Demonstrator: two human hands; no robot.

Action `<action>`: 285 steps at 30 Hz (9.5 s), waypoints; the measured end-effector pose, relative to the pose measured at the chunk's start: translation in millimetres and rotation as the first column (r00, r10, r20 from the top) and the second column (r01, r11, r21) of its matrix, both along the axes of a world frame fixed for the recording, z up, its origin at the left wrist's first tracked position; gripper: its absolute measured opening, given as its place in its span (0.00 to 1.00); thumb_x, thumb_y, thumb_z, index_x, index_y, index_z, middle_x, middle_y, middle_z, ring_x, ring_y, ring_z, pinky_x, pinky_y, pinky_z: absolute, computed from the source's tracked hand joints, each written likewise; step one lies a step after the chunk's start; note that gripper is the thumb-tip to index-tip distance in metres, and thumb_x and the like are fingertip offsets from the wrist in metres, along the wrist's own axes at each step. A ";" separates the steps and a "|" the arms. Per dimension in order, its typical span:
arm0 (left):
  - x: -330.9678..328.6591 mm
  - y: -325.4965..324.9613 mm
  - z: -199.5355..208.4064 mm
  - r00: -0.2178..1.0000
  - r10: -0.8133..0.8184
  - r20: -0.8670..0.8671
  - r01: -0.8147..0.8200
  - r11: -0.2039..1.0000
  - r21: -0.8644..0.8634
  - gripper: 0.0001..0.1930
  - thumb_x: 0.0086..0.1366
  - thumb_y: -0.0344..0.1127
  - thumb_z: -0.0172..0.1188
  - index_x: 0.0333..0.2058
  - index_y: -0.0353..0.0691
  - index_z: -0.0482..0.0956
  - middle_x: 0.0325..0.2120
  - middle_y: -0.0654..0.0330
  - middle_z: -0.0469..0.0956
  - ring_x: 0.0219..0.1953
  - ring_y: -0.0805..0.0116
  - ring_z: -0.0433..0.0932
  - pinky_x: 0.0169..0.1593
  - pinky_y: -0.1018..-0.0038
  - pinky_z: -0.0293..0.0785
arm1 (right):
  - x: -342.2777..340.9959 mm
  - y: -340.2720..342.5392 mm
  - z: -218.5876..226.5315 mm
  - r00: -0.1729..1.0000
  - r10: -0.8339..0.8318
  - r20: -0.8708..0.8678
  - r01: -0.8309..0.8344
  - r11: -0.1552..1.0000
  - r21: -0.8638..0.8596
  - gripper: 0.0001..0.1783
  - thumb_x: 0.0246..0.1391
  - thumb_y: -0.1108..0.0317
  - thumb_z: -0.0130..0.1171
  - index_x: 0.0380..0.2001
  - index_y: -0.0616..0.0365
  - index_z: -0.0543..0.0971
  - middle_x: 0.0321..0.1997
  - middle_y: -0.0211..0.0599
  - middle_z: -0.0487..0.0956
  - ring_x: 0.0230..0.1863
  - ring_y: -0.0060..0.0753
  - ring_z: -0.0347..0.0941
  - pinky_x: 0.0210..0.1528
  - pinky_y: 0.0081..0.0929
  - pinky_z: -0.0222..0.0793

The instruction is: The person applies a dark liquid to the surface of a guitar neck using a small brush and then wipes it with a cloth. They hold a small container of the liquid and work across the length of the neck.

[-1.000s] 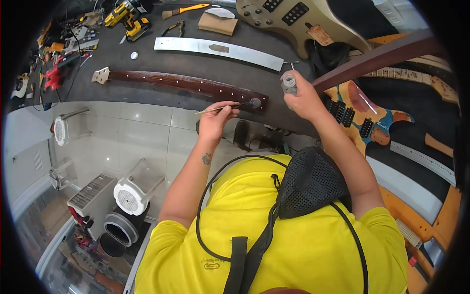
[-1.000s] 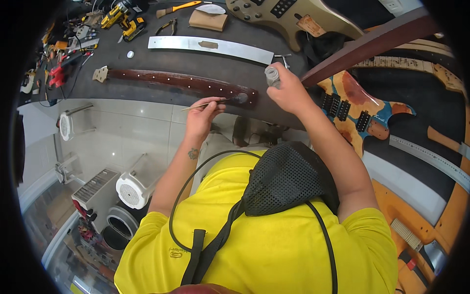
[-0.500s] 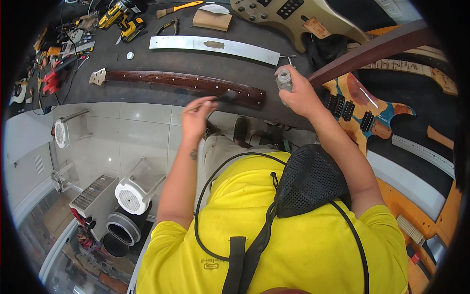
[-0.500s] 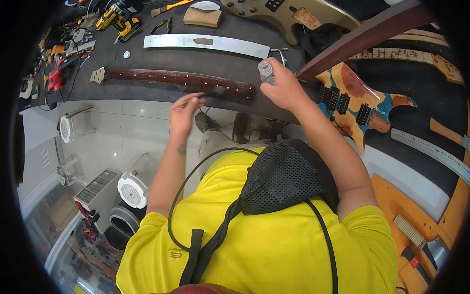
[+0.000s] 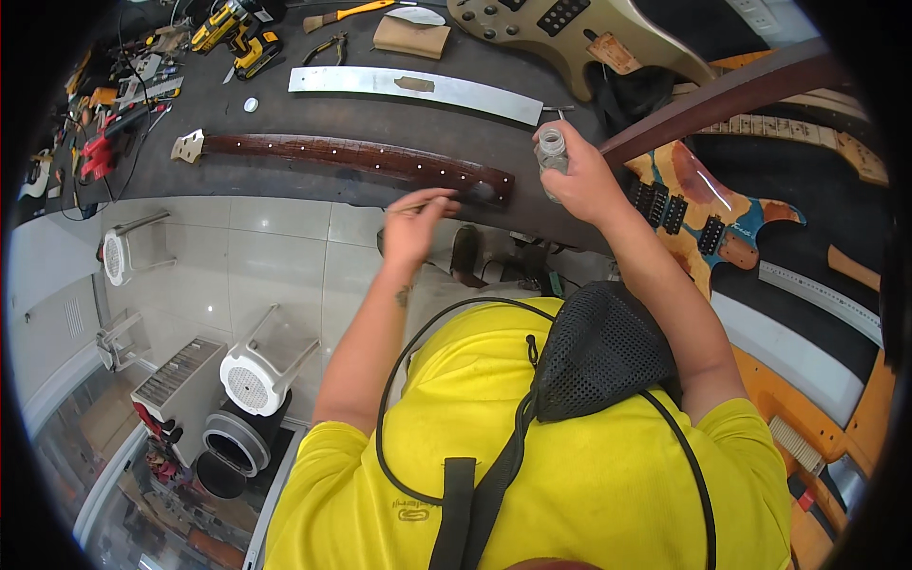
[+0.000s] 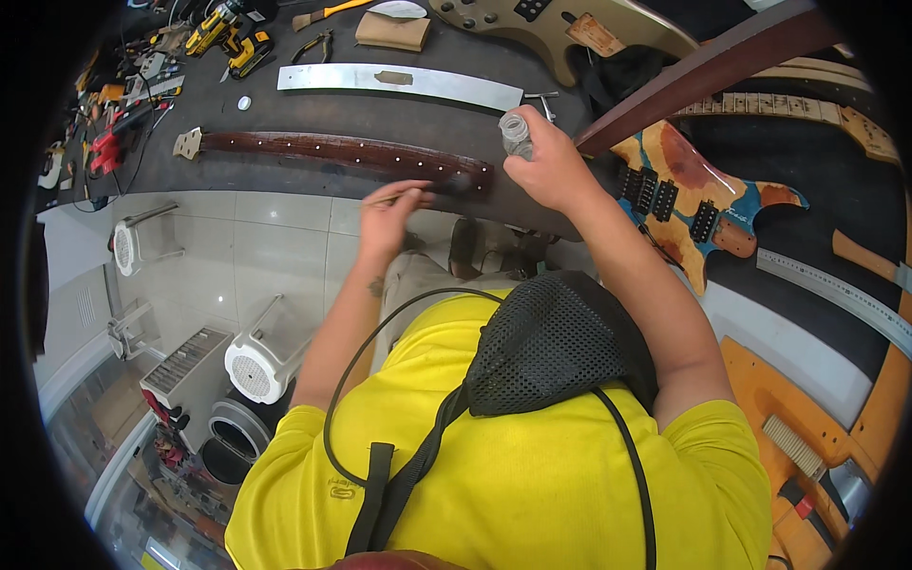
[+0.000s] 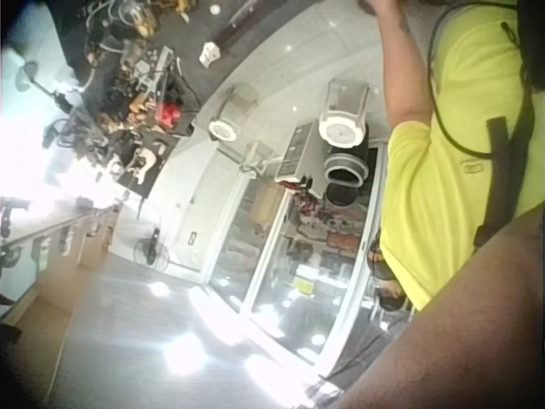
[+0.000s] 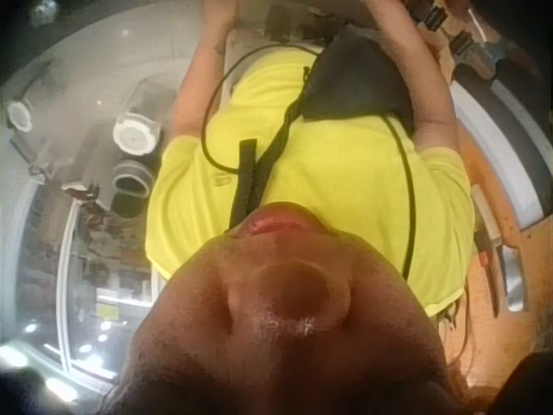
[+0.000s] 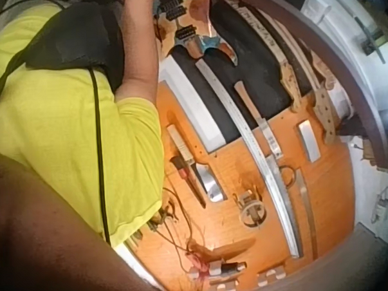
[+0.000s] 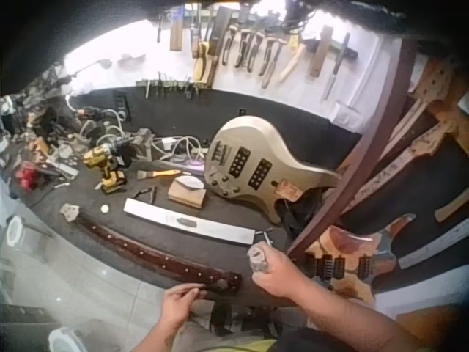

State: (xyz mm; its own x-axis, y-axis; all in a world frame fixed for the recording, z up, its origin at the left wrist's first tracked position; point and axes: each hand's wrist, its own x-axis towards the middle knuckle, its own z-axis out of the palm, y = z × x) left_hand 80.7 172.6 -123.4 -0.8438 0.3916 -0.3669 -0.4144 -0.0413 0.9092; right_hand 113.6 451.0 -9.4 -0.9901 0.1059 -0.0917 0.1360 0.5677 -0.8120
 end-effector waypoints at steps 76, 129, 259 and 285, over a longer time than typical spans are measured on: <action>-26.1 -96.9 5.6 0.829 0.559 -0.007 -0.552 0.821 0.145 0.12 0.73 0.28 0.60 0.50 0.27 0.83 0.40 0.48 0.87 0.45 0.62 0.87 0.53 0.70 0.83 | -28.2 -14.6 12.9 0.994 0.102 -0.039 -0.104 0.993 -0.051 0.24 0.48 0.73 0.58 0.51 0.59 0.73 0.47 0.48 0.80 0.50 0.51 0.78 0.57 0.37 0.72; -58.2 -87.4 -3.7 0.854 0.456 -0.252 -0.483 0.874 -0.055 0.12 0.74 0.30 0.60 0.51 0.31 0.85 0.41 0.51 0.88 0.44 0.67 0.87 0.52 0.73 0.81 | -32.7 -23.1 21.3 0.989 0.144 -0.040 -0.145 0.989 -0.035 0.23 0.48 0.76 0.54 0.51 0.56 0.73 0.44 0.36 0.79 0.49 0.28 0.75 0.56 0.27 0.70; -46.8 -118.7 -12.6 0.838 0.482 -0.255 -0.474 0.875 0.096 0.11 0.74 0.31 0.59 0.46 0.34 0.88 0.40 0.54 0.89 0.44 0.66 0.87 0.53 0.71 0.81 | -86.6 -113.7 31.9 0.979 0.157 0.128 -0.137 0.979 -0.150 0.25 0.46 0.80 0.51 0.51 0.58 0.73 0.44 0.35 0.78 0.46 0.26 0.75 0.54 0.26 0.71; -161.3 -254.2 -13.6 0.729 0.661 -0.178 -0.663 0.747 0.057 0.14 0.75 0.30 0.58 0.53 0.27 0.82 0.41 0.52 0.87 0.45 0.65 0.85 0.53 0.69 0.81 | -111.5 -167.7 16.5 0.977 0.190 0.101 -0.166 0.963 -0.210 0.25 0.46 0.80 0.51 0.51 0.58 0.73 0.44 0.37 0.79 0.47 0.28 0.76 0.55 0.27 0.72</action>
State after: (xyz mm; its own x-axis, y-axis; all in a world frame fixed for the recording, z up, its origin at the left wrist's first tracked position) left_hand -80.6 -81.6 -137.0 -0.9374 -0.2930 -0.1882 -0.1201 -0.2354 0.9644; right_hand 2.1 283.3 7.1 -0.9718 -0.1034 -0.2120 0.1506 0.4195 -0.8952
